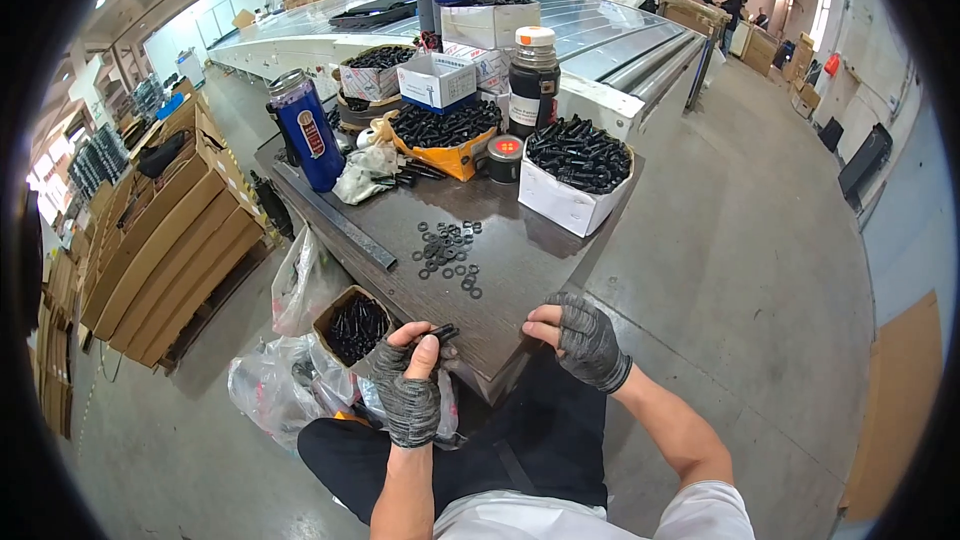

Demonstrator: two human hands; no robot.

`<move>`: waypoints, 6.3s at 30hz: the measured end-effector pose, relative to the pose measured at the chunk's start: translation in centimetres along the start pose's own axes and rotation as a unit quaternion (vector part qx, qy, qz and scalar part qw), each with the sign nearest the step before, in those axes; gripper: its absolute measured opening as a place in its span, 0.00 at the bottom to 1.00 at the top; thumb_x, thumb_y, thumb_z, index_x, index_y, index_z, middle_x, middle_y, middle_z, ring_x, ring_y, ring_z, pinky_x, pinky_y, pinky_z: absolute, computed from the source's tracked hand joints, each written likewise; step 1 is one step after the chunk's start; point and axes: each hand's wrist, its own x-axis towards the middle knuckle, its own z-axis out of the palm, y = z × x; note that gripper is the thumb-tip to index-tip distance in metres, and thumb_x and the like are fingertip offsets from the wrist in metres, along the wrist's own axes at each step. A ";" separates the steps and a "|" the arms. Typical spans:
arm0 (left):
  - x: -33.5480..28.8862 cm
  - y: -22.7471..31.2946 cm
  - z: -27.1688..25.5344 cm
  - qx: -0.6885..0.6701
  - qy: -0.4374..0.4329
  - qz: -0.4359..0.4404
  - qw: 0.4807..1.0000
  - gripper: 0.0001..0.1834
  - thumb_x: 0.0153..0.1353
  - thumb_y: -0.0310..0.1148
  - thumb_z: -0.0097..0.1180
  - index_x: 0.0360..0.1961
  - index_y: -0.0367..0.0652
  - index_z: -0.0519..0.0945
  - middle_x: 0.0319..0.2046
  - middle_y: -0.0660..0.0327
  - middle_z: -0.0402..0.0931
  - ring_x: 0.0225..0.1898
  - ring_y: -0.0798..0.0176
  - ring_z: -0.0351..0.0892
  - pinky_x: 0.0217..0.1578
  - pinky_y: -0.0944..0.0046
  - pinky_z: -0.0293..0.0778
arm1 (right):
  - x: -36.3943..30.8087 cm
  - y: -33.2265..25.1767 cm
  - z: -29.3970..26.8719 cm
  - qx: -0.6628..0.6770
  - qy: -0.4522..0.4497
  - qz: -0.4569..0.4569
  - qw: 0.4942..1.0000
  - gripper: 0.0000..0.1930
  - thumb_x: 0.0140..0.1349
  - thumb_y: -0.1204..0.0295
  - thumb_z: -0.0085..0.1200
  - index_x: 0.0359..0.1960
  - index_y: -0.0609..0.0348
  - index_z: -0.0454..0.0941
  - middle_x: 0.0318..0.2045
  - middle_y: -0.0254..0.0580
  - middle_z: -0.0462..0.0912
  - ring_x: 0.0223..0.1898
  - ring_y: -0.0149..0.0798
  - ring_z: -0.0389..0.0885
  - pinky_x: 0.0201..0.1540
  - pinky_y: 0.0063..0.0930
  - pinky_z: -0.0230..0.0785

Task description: Assembling small plastic components by manually adding rubber washers to them on a workbench.

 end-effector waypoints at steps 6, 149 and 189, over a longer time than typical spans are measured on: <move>-0.2 -0.1 0.7 0.029 0.005 0.016 0.999 0.11 0.65 0.25 0.60 0.47 0.35 0.79 0.38 0.57 0.81 0.34 0.65 0.81 0.40 0.67 0.77 | 0.6 0.3 0.4 -0.047 0.073 0.013 0.996 0.18 0.51 0.87 0.53 0.43 0.55 0.80 0.39 0.41 0.81 0.35 0.48 0.80 0.36 0.40 0.74; -1.5 -0.4 -1.0 -0.424 0.021 -0.202 0.882 0.09 0.70 0.34 0.56 0.46 0.41 0.77 0.37 0.63 0.79 0.37 0.69 0.79 0.40 0.71 0.79 | 11.9 -6.9 4.2 0.279 0.002 0.220 0.935 0.05 0.65 0.76 0.56 0.39 0.63 0.74 0.39 0.43 0.81 0.44 0.37 0.79 0.49 0.30 0.71; -3.8 -7.5 -15.8 -0.100 0.110 -0.053 0.987 0.19 0.66 0.31 0.59 0.56 0.37 0.76 0.44 0.60 0.79 0.42 0.67 0.78 0.47 0.67 0.75 | 11.4 -9.8 18.6 0.180 -0.213 0.268 0.922 0.06 0.59 0.78 0.58 0.38 0.62 0.81 0.33 0.46 0.83 0.37 0.42 0.83 0.42 0.31 0.74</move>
